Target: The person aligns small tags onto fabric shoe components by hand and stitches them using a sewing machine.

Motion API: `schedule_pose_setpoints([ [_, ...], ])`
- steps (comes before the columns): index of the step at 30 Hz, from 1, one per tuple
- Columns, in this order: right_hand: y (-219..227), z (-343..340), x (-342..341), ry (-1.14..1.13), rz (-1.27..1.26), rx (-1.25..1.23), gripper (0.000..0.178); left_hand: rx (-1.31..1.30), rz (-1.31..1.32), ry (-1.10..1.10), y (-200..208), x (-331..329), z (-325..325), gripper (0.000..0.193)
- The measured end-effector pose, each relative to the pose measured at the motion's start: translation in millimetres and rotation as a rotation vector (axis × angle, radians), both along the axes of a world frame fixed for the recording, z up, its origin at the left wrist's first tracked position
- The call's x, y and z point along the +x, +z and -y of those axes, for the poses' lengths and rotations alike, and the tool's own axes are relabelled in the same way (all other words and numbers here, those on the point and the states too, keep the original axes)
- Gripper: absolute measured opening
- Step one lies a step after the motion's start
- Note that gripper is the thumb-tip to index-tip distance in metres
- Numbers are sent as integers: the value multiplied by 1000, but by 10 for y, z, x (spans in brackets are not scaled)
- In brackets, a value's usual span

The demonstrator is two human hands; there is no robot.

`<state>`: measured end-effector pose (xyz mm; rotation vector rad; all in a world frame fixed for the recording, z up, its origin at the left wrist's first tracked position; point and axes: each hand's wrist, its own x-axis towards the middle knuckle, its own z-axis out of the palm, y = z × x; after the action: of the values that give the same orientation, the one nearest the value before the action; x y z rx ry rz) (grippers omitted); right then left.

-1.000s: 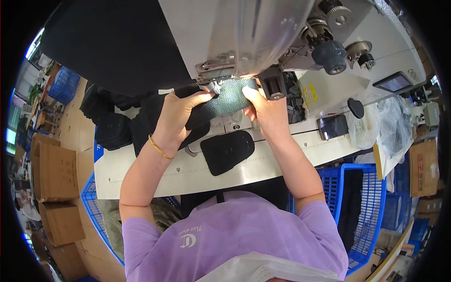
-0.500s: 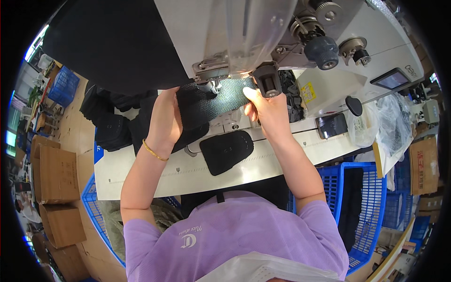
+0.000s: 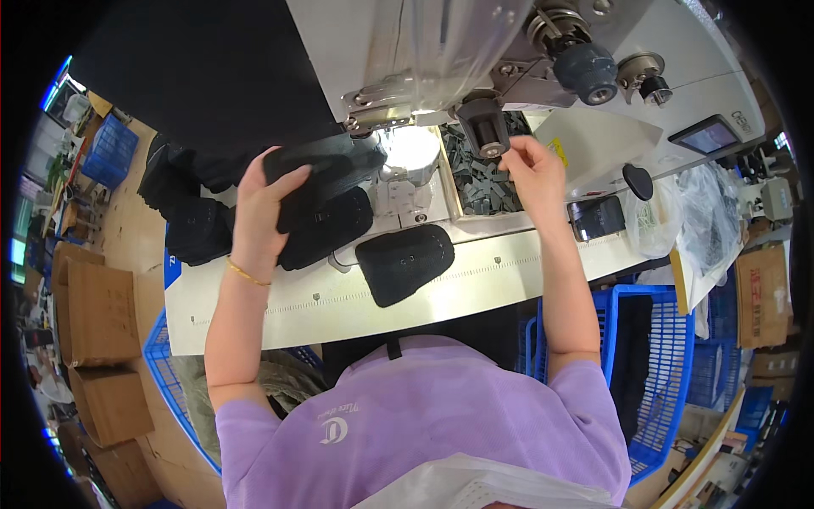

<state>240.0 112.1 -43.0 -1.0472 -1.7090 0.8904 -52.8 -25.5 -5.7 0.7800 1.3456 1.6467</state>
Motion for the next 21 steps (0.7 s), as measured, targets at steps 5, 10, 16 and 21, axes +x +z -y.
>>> schedule_pose_setpoints([
  [5,-325,-100,64,13,526,212,14,223,-1615,524,-282,87,257,39],
  [10,-464,-121,-112,-26,709,415,13,94,-1464,-211,-830,812,508,39],
  [16,-333,-69,-110,-104,563,313,9,56,-1431,-333,-1009,828,443,55],
  [21,-273,500,-135,385,126,34,11,177,-1494,-408,-973,758,352,63],
])
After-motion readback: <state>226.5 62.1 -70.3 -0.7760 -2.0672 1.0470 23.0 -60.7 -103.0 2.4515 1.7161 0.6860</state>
